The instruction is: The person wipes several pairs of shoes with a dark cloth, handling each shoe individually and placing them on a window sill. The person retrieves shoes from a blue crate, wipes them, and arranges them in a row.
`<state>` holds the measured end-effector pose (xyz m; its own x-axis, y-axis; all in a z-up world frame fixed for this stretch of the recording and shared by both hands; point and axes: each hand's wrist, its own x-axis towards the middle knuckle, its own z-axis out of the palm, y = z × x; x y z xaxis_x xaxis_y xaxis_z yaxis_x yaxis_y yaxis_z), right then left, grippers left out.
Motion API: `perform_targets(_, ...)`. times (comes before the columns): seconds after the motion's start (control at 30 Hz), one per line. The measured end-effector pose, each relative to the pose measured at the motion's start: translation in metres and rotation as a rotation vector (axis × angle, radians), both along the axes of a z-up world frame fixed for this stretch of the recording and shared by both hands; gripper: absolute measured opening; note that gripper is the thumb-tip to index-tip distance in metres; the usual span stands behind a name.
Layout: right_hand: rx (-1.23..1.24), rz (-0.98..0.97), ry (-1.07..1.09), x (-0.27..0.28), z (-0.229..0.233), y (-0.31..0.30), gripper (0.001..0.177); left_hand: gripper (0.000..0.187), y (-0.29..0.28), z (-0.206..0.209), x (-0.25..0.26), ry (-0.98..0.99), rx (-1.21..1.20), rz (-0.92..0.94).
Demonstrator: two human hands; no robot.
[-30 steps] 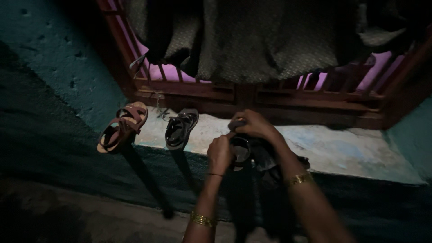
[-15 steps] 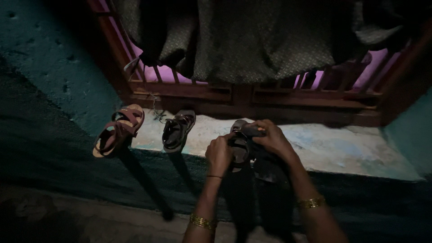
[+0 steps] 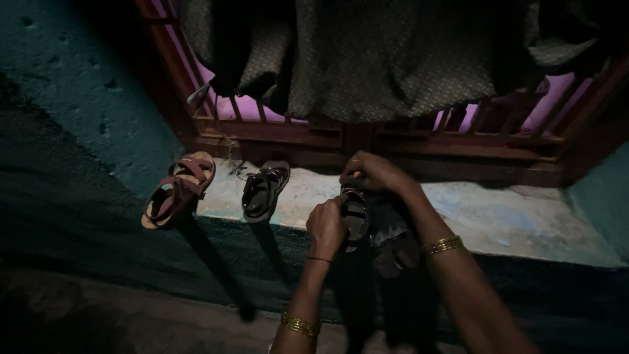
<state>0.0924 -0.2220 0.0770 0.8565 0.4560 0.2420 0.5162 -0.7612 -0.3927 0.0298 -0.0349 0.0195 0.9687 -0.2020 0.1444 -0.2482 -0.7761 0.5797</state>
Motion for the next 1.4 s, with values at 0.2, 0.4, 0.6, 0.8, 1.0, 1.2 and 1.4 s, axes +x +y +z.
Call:
perform_targets(0.2, 0.174, -0.016, 0.139, 0.021, -0.041, -0.033, 0.037, 0.053, 0.004, 0.002, -0.010, -0.176, -0.092, 0.020)
perform_targets(0.4, 0.419, -0.191, 0.142, -0.041, -0.051, -0.028, 0.044, 0.048, -0.001, -0.007, -0.003, -0.139, -0.069, 0.048)
perform_targets(0.6, 0.300, -0.631, 0.020, -0.087, -0.033, 0.008, 0.043, 0.055, 0.000, 0.001, -0.008, -0.118, -0.096, 0.074)
perform_targets(0.8, 0.323, -0.642, 0.199, -0.112, -0.031, 0.012, 0.050, 0.054, 0.000, -0.012, 0.003, -0.015, -0.140, 0.099)
perform_targets(1.0, 0.563, -0.427, 0.435, -0.140, -0.024, -0.002, 0.049, 0.049, 0.020, -0.012, 0.002, 0.191, -0.374, 0.125)
perform_targets(1.2, 0.813, -0.755, 0.384, -0.134, -0.011, 0.033, 0.049, 0.042, 0.021, -0.001, -0.004, 0.153, -0.507, 0.128)
perform_targets(1.4, 0.757, -0.611, -0.066, -0.151, -0.071, 0.067, 0.055, 0.038, 0.028, -0.003, 0.001, 0.112, -0.540, 0.102)
